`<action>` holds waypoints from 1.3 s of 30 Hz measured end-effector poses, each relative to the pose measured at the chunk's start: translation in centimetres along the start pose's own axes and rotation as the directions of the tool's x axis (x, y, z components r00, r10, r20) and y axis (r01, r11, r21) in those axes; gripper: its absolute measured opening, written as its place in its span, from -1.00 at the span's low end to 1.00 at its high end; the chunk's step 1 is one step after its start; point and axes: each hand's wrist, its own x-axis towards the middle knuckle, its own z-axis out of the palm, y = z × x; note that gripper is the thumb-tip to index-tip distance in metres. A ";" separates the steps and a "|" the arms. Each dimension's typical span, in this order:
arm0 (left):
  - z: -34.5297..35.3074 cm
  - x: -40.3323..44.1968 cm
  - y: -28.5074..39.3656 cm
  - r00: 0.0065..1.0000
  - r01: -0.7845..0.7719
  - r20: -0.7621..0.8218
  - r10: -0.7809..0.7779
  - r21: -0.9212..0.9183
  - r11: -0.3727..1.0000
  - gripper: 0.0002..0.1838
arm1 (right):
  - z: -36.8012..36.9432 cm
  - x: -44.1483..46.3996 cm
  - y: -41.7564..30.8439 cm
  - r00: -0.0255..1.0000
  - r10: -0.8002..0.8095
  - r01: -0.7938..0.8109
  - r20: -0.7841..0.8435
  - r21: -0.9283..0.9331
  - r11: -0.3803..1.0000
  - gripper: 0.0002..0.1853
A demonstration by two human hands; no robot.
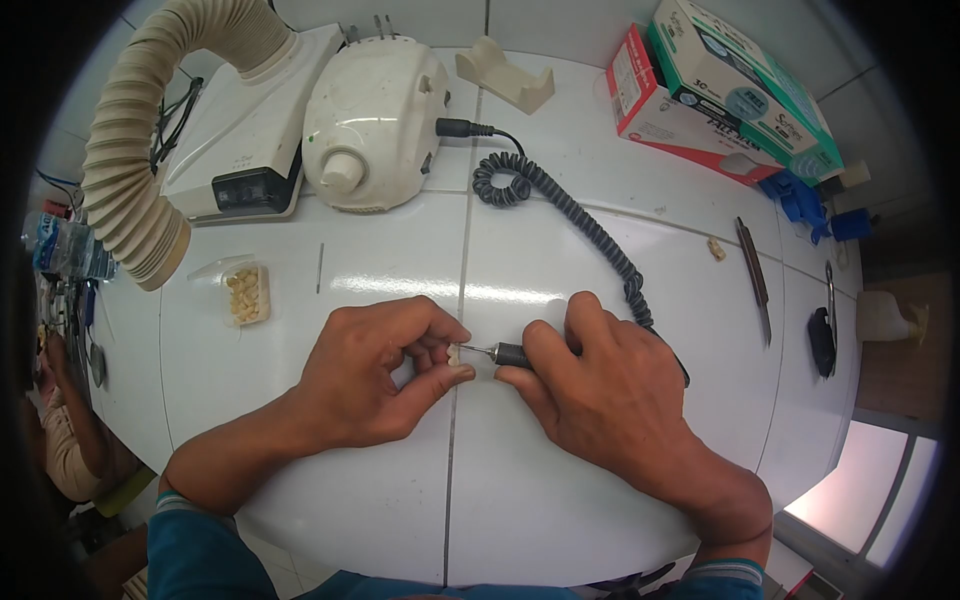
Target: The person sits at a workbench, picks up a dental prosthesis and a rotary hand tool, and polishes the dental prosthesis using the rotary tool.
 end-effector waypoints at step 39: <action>0.4 -0.3 0.0 0.995 -0.038 -0.097 0.034 -0.043 0.998 -0.68 | 0.2 -1.2 -0.3 0.998 0.021 -0.026 -0.063 -0.076 0.997 -0.61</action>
